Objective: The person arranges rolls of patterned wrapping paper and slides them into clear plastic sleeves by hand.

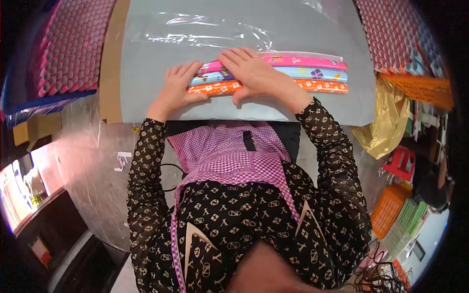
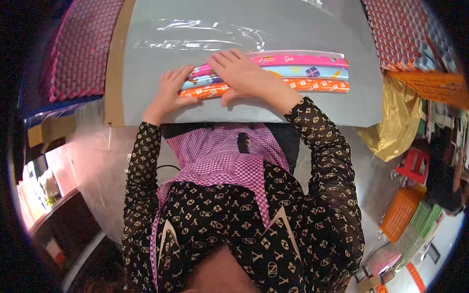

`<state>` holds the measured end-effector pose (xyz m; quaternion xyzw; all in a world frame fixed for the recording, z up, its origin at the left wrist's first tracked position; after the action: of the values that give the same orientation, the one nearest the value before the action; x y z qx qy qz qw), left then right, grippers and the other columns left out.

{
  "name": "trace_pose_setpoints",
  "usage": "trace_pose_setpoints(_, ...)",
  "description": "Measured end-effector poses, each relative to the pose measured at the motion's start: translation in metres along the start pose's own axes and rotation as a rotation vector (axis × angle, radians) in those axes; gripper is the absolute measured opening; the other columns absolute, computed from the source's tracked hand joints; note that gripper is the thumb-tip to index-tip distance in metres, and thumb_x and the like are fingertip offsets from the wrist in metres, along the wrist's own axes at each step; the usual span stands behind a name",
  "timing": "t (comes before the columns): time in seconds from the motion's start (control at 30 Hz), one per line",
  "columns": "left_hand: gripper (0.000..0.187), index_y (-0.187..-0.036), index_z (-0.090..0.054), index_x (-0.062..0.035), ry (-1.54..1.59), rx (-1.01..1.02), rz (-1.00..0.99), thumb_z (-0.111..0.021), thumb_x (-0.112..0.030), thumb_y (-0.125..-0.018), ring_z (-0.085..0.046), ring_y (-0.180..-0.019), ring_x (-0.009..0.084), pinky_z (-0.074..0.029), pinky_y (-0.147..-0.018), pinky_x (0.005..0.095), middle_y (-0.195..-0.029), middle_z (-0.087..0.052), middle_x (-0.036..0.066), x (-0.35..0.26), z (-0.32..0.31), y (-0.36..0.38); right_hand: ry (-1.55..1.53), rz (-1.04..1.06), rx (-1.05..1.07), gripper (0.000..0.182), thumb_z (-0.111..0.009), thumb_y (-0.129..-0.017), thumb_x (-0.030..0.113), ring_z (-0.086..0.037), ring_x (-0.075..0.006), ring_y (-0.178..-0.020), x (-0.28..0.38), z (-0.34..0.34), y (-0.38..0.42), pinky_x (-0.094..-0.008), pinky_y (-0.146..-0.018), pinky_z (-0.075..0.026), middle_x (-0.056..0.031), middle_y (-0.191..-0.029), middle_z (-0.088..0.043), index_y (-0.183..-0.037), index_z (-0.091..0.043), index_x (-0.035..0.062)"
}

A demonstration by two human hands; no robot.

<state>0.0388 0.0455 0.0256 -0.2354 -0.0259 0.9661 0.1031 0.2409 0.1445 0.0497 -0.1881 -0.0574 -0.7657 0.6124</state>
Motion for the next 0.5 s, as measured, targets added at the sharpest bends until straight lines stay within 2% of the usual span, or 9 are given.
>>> trace_pose_setpoints(0.2,0.094,-0.142,-0.045,-0.0124,-0.012,-0.032,-0.032,-0.078,-0.057,-0.065,-0.045,-0.124,0.0335,-0.031,-0.104,0.0460,-0.139,-0.051,0.010,0.003,-0.004,0.003,0.008,0.014,0.036,0.113,-0.084,-0.052,0.046,-0.042,-0.0347,-0.131,0.011,-0.005,-0.019,-0.0462,-0.109,-0.032,-0.0208,-0.136,-0.047,-0.140,-0.036,-0.0075)
trace_pose_setpoints(0.27,0.096,-0.142,-0.044,-0.0125,-0.019,-0.030,-0.012,-0.078,-0.056,-0.065,-0.043,-0.127,0.0340,-0.031,-0.106,0.0461,-0.140,-0.050,0.010,0.002,-0.005,0.003,0.013,-0.005,0.050,0.110,-0.084,-0.053,0.043,-0.044,-0.0351,-0.127,0.014,-0.008,-0.019,-0.0459,-0.108,-0.034,-0.0200,-0.134,-0.048,-0.139,-0.037,-0.0071)
trace_pose_setpoints(0.37,0.089,-0.137,-0.047,-0.0136,0.003,-0.103,-0.033,-0.081,-0.049,-0.063,-0.046,-0.122,0.0327,-0.033,-0.103,0.0439,-0.136,-0.052,0.007,-0.004,0.000,0.003,0.030,-0.030,0.050,0.103,-0.084,-0.058,0.039,-0.046,-0.0363,-0.124,0.016,-0.015,-0.020,-0.0454,-0.106,-0.036,-0.0198,-0.133,-0.049,-0.139,-0.038,-0.0066)
trace_pose_setpoints(0.47,0.094,-0.142,-0.043,-0.0102,0.026,-0.028,0.045,-0.082,-0.047,-0.064,-0.043,-0.128,0.0332,-0.030,-0.109,0.0454,-0.139,-0.050,0.011,-0.001,-0.001,0.006,0.021,-0.046,0.031,0.098,-0.082,-0.062,0.036,-0.046,-0.0372,-0.122,0.016,-0.017,-0.018,-0.0448,-0.105,-0.037,-0.0200,-0.132,-0.049,-0.138,-0.038,-0.0063)
trace_pose_setpoints(0.5,0.097,-0.145,-0.038,-0.0084,0.330,-0.084,0.088,-0.080,-0.044,-0.066,-0.038,-0.134,0.0320,-0.026,-0.113,0.0463,-0.143,-0.046,0.012,0.007,-0.002,0.007,0.021,-0.032,0.036,0.098,-0.082,-0.062,0.036,-0.046,-0.0372,-0.122,0.017,-0.017,-0.018,-0.0448,-0.105,-0.037,-0.0200,-0.132,-0.049,-0.138,-0.038,-0.0063)
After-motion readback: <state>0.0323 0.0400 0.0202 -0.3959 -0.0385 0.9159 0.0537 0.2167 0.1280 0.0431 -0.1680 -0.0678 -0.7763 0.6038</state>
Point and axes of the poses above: each hand's wrist, its own y-axis away from the middle knuckle, its own z-axis out of the back of the hand, x = y × z, the point moved 4 cm from there along -y, towards the middle knuckle
